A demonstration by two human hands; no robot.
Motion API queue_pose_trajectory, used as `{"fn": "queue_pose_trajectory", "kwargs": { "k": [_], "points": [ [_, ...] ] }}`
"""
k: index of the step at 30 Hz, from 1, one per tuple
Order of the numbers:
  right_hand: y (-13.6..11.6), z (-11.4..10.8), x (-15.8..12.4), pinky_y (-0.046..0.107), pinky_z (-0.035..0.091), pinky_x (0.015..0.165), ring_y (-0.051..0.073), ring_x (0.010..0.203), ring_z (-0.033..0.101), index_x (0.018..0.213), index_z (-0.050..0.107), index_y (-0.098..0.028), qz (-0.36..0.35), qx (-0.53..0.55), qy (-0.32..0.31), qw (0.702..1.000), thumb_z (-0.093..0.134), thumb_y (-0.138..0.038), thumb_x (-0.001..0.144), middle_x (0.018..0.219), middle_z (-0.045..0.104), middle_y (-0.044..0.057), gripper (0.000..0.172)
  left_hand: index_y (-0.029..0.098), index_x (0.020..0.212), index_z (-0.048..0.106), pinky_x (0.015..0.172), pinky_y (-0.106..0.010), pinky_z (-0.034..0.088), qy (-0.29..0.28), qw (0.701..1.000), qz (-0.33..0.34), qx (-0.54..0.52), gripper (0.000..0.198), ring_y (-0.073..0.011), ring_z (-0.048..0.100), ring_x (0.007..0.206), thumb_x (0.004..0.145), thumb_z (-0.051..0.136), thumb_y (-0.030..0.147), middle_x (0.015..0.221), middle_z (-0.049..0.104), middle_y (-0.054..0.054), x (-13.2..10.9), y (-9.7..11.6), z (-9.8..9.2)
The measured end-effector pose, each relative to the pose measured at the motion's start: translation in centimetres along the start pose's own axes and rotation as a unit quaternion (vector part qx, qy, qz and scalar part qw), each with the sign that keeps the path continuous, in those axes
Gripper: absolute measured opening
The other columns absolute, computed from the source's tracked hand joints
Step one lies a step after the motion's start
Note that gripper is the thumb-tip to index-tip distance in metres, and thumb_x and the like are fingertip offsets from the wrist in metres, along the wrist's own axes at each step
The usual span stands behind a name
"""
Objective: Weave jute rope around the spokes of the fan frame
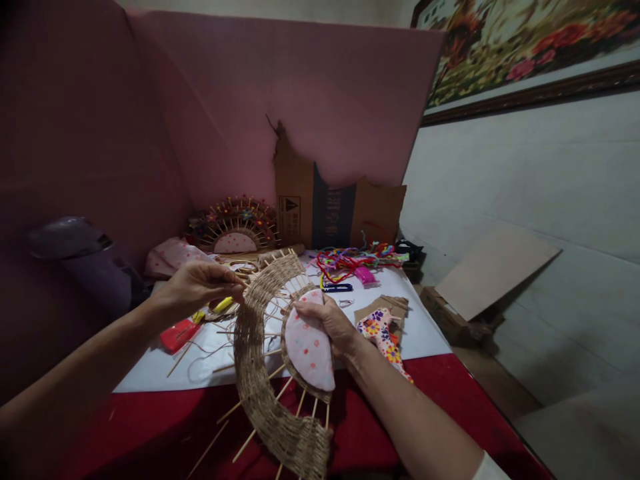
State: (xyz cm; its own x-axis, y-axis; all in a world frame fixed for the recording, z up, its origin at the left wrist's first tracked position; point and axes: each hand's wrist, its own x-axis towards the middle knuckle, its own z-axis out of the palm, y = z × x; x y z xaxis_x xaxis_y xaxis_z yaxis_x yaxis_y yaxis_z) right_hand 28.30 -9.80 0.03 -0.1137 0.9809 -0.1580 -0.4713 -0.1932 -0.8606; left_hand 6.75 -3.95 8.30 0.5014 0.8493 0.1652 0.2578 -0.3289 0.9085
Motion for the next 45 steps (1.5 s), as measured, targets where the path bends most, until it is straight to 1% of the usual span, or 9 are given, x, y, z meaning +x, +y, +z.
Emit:
{"fn": "queue_pose_trajectory", "kwargs": {
  "k": [6, 10, 14, 16, 20, 26, 33, 40, 45],
  "points": [
    [0.0, 0.2, -0.3, 0.021, 0.040, 0.045, 0.010, 0.043, 0.053, 0.068, 0.050, -0.016, 0.001, -0.009, -0.005, 1.000, 0.070, -0.023, 0.059, 0.053, 0.058, -0.003, 0.023, 0.013, 0.059, 0.067, 0.036, -0.018, 0.029, 0.044, 0.999, 0.024, -0.022, 0.005, -0.0084, 0.050, 0.042, 0.060, 0.069, 0.018, 0.052, 0.063, -0.006, 1.3, -0.6, -0.5],
    [-0.2, 0.5, -0.7, 0.022, 0.042, 0.048, 0.011, 0.046, 0.056, 0.070, 0.050, -0.016, 0.007, -0.003, -0.011, 1.000, 0.070, -0.023, 0.060, 0.055, 0.060, -0.002, 0.024, 0.013, 0.059, 0.065, 0.036, -0.017, 0.029, 0.063, 0.998, 0.009, -0.028, 0.009, -0.0064, 0.047, 0.040, 0.059, 0.070, 0.020, 0.055, 0.064, -0.005, 1.9, -0.4, -0.4],
    [-0.3, 0.7, -0.8, 0.023, 0.043, 0.049, 0.011, 0.045, 0.056, 0.070, 0.050, -0.016, 0.004, 0.006, -0.021, 1.000, 0.069, -0.023, 0.059, 0.055, 0.061, -0.002, 0.023, 0.012, 0.058, 0.064, 0.044, -0.018, 0.036, 0.102, 0.993, 0.029, -0.052, 0.013, -0.0070, 0.050, 0.047, 0.055, 0.073, 0.020, 0.054, 0.060, -0.001, 2.0, -0.6, -0.1],
    [-0.3, 0.7, -0.8, 0.023, 0.043, 0.048, 0.011, 0.044, 0.055, 0.069, 0.050, -0.016, 0.006, 0.007, -0.024, 1.000, 0.070, -0.023, 0.059, 0.054, 0.060, -0.002, 0.023, 0.012, 0.057, 0.062, 0.042, -0.017, 0.034, 0.120, 0.990, 0.027, -0.075, 0.015, -0.0052, 0.046, 0.044, 0.056, 0.073, 0.022, 0.049, 0.055, 0.002, 2.1, -1.0, 0.2],
    [-0.3, 0.5, -0.7, 0.023, 0.044, 0.048, 0.012, 0.044, 0.056, 0.069, 0.050, -0.016, 0.004, 0.011, -0.023, 1.000, 0.070, -0.024, 0.059, 0.054, 0.061, -0.001, 0.023, 0.013, 0.055, 0.055, 0.036, -0.015, 0.023, 0.140, 0.978, 0.013, -0.154, 0.023, -0.0023, 0.036, 0.037, 0.058, 0.072, 0.028, 0.043, 0.047, 0.006, 2.1, -2.3, 0.6],
    [-0.1, 0.4, -0.7, 0.022, 0.043, 0.047, 0.011, 0.044, 0.055, 0.069, 0.049, -0.017, 0.001, 0.016, -0.020, 1.000, 0.070, -0.023, 0.060, 0.053, 0.060, -0.002, 0.024, 0.014, 0.057, 0.051, 0.035, -0.016, 0.018, 0.121, 0.965, -0.033, -0.232, 0.030, -0.0020, 0.033, 0.035, 0.058, 0.072, 0.035, 0.046, 0.046, 0.006, 1.8, -4.4, 1.7],
    [-0.1, 0.4, -0.8, 0.022, 0.042, 0.046, 0.011, 0.043, 0.055, 0.069, 0.050, -0.017, -0.005, 0.006, -0.036, 0.999, 0.070, -0.024, 0.061, 0.052, 0.060, -0.003, 0.023, 0.014, 0.054, 0.049, 0.034, -0.016, 0.020, 0.117, 0.960, -0.070, -0.243, 0.034, -0.0025, 0.032, 0.034, 0.053, 0.073, 0.038, 0.041, 0.042, 0.007, 1.3, -4.1, 2.9],
    [0.0, 0.3, -0.7, 0.022, 0.041, 0.047, 0.010, 0.043, 0.054, 0.067, 0.051, -0.016, 0.005, -0.008, -0.030, 0.999, 0.070, -0.024, 0.059, 0.051, 0.059, -0.002, 0.022, 0.014, 0.055, 0.047, 0.034, -0.015, 0.015, 0.080, 0.962, -0.116, -0.233, 0.029, -0.0011, 0.030, 0.031, 0.051, 0.074, 0.026, 0.042, 0.044, 0.008, 2.0, -3.4, 2.0],
    [0.0, 0.3, -0.5, 0.021, 0.040, 0.046, 0.010, 0.043, 0.054, 0.068, 0.051, -0.015, 0.011, -0.012, -0.034, 0.999, 0.070, -0.025, 0.059, 0.052, 0.059, -0.002, 0.023, 0.014, 0.053, 0.049, 0.033, -0.016, 0.016, 0.044, 0.962, -0.152, -0.223, 0.026, -0.0032, 0.036, 0.033, 0.051, 0.073, 0.024, 0.042, 0.046, 0.005, 2.9, -2.7, 1.0]
  ]
}}
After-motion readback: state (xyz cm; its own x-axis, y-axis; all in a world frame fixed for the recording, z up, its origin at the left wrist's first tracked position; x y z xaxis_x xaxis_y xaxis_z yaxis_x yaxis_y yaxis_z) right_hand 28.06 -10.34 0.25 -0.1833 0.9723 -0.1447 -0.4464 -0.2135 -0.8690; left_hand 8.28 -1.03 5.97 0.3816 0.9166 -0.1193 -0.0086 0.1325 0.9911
